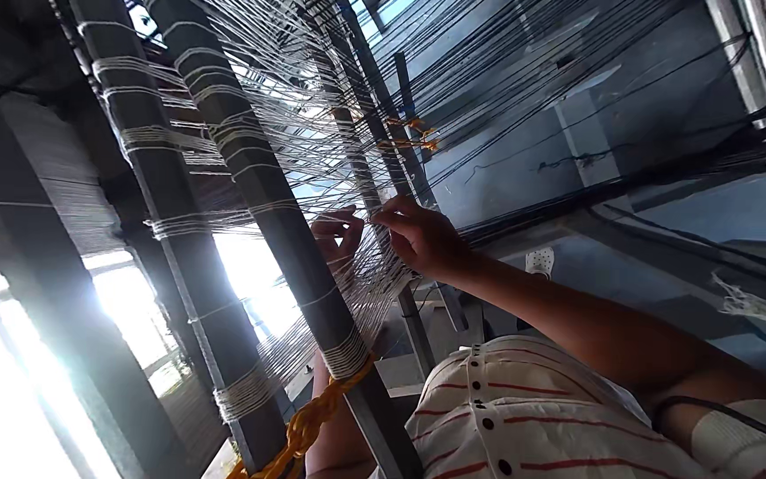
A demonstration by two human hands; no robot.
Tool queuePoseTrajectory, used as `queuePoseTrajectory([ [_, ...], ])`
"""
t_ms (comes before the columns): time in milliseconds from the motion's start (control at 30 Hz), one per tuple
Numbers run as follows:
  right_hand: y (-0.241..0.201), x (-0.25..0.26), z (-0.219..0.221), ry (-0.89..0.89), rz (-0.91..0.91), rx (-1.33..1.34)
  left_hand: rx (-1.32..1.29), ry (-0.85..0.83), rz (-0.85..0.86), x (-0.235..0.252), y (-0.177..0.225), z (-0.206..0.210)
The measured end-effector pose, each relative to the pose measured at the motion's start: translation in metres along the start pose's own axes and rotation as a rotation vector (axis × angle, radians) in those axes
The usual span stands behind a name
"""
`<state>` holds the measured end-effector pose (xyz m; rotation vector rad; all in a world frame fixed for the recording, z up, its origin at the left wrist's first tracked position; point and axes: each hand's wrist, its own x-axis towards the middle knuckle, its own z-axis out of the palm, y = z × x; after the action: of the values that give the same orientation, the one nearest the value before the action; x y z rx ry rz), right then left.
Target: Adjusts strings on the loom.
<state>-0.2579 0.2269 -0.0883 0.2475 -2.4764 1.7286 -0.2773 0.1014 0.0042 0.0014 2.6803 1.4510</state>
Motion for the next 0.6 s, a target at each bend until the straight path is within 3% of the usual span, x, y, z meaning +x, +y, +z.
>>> queuePoseTrajectory([
  [133,0.001,0.000,-0.001,-0.003,0.008,0.020,-0.048,-0.108,0.106,-0.010,-0.013,-0.009],
  [200,0.001,0.001,-0.002,-0.005,0.009,0.032,-0.036,-0.119,0.078,-0.016,-0.003,-0.011],
  [300,0.002,0.001,-0.002,-0.012,0.012,0.025,-0.023,-0.112,0.022,-0.014,0.007,-0.009],
  [433,0.005,0.002,-0.004,0.005,0.040,0.049,-0.276,0.008,0.142,0.016,-0.033,0.005],
  [600,0.006,0.003,-0.012,0.118,0.022,0.097,-0.330,0.018,0.139,0.020,-0.036,0.007],
])
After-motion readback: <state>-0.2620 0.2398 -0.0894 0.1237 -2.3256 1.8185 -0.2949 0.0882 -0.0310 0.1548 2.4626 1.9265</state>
